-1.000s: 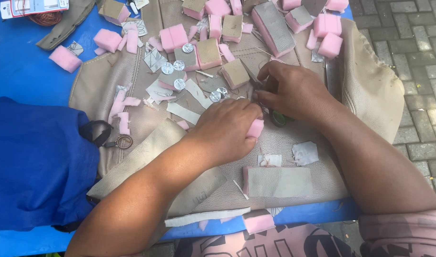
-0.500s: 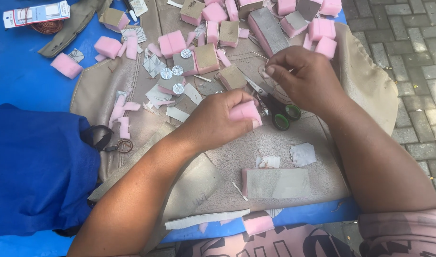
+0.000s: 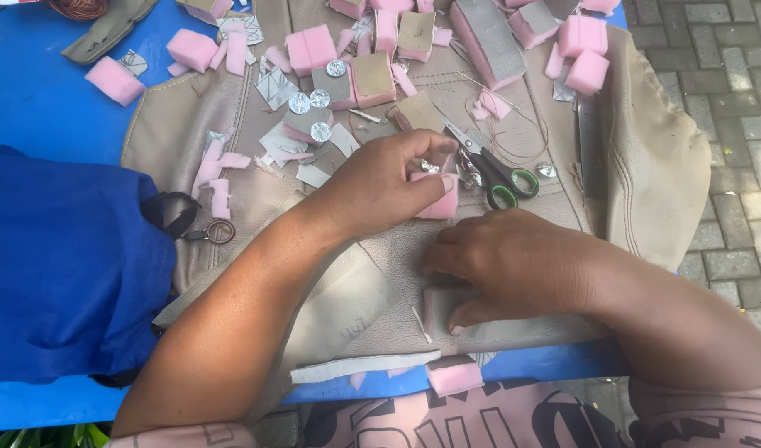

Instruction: Cutting foam and leather scraps and assembling them into small components using scissors and thread

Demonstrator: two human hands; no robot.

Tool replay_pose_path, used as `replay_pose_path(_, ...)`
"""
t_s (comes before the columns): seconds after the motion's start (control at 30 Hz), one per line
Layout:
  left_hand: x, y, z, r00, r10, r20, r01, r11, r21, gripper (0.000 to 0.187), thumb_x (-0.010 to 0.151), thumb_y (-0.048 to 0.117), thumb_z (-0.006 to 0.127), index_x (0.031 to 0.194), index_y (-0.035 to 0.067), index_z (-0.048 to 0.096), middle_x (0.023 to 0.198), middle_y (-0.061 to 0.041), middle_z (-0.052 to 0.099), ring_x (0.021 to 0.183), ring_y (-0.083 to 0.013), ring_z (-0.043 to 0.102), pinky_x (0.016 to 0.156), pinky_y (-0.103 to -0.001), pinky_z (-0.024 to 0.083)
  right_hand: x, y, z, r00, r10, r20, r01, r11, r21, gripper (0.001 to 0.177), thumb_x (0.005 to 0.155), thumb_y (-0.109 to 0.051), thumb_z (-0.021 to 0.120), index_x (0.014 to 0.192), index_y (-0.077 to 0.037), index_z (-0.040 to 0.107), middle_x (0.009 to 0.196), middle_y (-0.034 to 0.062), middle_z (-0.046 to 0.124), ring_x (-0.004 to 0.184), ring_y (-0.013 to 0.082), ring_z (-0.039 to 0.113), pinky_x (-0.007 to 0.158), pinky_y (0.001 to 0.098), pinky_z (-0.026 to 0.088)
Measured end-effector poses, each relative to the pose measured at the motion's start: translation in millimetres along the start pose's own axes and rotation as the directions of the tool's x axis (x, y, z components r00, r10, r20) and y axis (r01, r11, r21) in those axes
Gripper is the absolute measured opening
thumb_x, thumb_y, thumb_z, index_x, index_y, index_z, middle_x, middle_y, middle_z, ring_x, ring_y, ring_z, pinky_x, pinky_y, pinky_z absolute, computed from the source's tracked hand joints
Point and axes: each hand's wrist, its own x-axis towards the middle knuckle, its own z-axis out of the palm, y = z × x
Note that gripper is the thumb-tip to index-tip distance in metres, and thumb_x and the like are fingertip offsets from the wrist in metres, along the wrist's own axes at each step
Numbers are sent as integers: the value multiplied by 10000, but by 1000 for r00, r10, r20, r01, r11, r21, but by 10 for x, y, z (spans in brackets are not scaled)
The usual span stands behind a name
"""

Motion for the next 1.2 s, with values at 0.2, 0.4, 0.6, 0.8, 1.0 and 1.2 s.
replay_pose_path(0.2,61,-16,-82,863,213,-459,-266,962,-54,206,960,149,650,1155,96,688,1130,1,721,992,-82,658,905,-228,560,286,100,546,766,-358,-534,462,884,70,498,949,-473,665,1285,-105,673,1331,240,572,1145,424,607,970,538,487)
replay_pose_path(0.4,-24,177,-109,819,238,-522,-379,907,-182,122,997,69,623,1112,52,660,1062,-44,716,727,-92,659,644,-214,620,207,87,420,799,-348,-491,529,796,296,420,943,-282,706,1279,-32,670,1360,212,626,1255,371,632,1085,453,479)
replay_pose_path(0.6,-128,303,69,857,345,-384,-347,936,67,104,964,99,651,1044,121,714,994,16,734,765,-64,627,710,-210,542,-113,138,328,998,-67,2,67,998,-20,936,631,-652,974,1376,-251,573,1140,48,659,990,345,676,766,494,521)
replay_pose_path(0.8,-82,245,132,910,173,-376,-261,944,-199,177,992,199,614,1137,106,654,1032,-24,700,562,-44,595,566,-202,513,-204,125,35,959,-101,-264,162,961,224,541,811,-316,840,1282,-163,620,1082,1,722,604,189,732,562,388,589)
replay_pose_path(1.0,-35,268,150,975,-186,-120,77,793,-604,948,693,679,598,1440,101,513,1331,-38,698,1123,-159,700,846,-316,553,-238,766,43,738,186,-649,535,425,730,578,844,-50,766,1355,-88,498,1191,76,637,984,134,661,806,272,614)
replay_pose_path(1.2,-46,185,412,976,-126,-177,54,929,-366,891,788,272,744,1568,192,321,1223,-64,730,1012,-171,748,844,-295,634,47,871,155,660,297,-690,610,324,723,549,885,-101,767,1367,-79,505,1121,48,641,1016,136,656,883,279,589)
